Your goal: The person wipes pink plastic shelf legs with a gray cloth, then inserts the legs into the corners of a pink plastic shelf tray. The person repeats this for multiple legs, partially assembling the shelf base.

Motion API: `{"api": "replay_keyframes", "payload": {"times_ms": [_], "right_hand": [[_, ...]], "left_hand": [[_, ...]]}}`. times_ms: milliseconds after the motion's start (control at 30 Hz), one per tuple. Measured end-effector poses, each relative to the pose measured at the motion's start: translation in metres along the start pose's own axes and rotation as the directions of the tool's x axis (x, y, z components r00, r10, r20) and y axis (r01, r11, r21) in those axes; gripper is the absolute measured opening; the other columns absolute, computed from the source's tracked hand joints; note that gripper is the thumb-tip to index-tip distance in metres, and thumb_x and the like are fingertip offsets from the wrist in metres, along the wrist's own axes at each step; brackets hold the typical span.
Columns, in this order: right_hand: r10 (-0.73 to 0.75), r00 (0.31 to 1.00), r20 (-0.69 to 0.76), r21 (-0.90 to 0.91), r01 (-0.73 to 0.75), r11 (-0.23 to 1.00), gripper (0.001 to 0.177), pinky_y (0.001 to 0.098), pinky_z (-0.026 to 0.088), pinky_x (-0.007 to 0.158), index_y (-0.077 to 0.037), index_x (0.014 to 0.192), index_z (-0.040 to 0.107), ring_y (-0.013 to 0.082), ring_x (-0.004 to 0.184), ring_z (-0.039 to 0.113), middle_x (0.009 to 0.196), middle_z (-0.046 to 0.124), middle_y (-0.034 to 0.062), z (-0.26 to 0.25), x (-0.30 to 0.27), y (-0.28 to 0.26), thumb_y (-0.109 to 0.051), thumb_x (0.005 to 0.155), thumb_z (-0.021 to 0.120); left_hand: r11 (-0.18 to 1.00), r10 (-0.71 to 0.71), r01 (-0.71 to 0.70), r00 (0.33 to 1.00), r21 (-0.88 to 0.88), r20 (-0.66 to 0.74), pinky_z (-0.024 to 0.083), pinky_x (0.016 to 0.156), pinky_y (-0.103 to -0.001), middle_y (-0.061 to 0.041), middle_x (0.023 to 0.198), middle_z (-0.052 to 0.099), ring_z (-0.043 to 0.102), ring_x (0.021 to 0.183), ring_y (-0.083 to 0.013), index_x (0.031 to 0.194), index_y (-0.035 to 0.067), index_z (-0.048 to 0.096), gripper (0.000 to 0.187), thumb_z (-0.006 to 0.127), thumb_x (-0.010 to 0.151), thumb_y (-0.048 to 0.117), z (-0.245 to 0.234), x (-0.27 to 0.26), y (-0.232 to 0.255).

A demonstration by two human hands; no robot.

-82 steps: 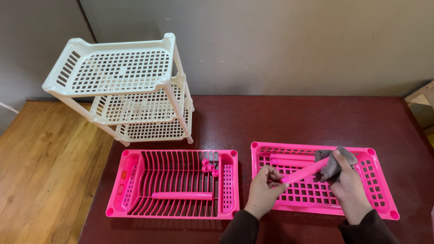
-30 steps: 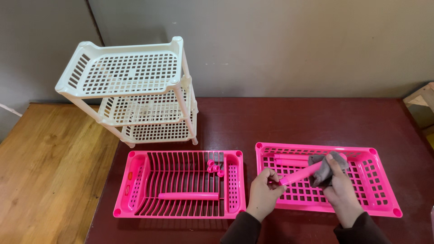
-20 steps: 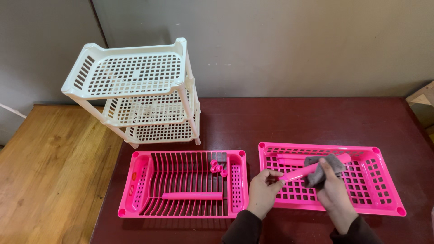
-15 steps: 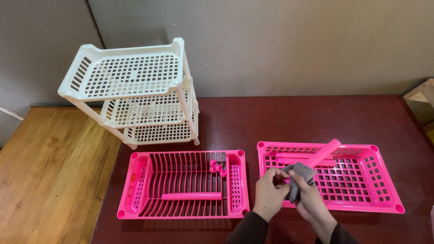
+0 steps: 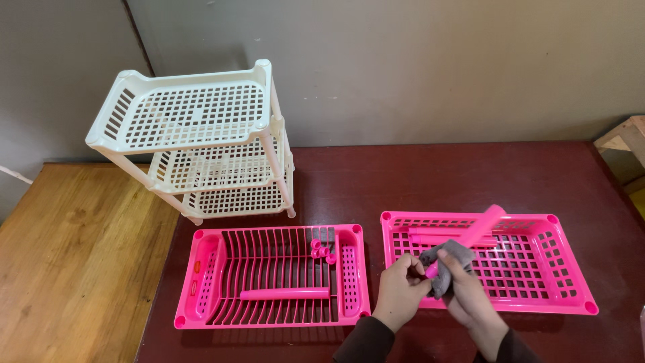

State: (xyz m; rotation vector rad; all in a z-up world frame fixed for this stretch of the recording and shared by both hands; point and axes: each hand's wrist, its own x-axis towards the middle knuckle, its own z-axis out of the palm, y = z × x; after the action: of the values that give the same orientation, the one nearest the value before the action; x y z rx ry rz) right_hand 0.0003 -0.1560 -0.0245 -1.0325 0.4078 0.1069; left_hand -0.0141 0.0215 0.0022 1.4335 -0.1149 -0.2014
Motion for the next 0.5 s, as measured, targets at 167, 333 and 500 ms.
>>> {"api": "replay_keyframes", "payload": {"times_ms": [167,333,500], "right_hand": [[0.069,0.997,0.044,-0.097,-0.064,0.993,0.032,0.0406,0.054,0.052,0.0,0.111,0.064,0.0248,0.065,0.06,0.093,0.069,0.0129,0.004,-0.007,-0.019,-0.028,0.097,0.065],[0.033,0.991,-0.13,-0.032,-0.037,0.999,0.028,0.0399,0.053,0.057,-0.007,0.11,0.062,0.0209,0.077,0.064,0.097,0.068,0.0087,-0.009,0.008,-0.057,-0.034,0.1,0.061],[0.013,0.98,-0.196,0.008,-0.012,1.0,0.024,0.0378,0.054,0.06,-0.012,0.111,0.06,0.0181,0.08,0.063,0.096,0.066,0.004,-0.013,0.011,-0.048,-0.033,0.1,0.06]], "left_hand": [[0.973,-0.122,0.125,0.992,-0.195,0.028,0.048,0.064,-0.022,0.0,0.084,0.058,0.053,0.073,-0.0048,0.088,0.007,0.052,0.027,0.077,0.085,-0.002,0.001,0.004,-0.011],[0.946,-0.177,0.188,0.982,-0.266,0.063,0.053,0.069,-0.022,0.001,0.085,0.06,0.061,0.077,-0.0057,0.085,0.009,0.05,0.027,0.074,0.084,-0.003,-0.002,0.003,-0.008],[0.969,-0.188,0.191,0.982,-0.156,0.036,0.051,0.066,-0.023,0.002,0.084,0.058,0.059,0.073,-0.0057,0.086,0.009,0.053,0.025,0.075,0.083,-0.002,-0.008,0.001,-0.009]]}}
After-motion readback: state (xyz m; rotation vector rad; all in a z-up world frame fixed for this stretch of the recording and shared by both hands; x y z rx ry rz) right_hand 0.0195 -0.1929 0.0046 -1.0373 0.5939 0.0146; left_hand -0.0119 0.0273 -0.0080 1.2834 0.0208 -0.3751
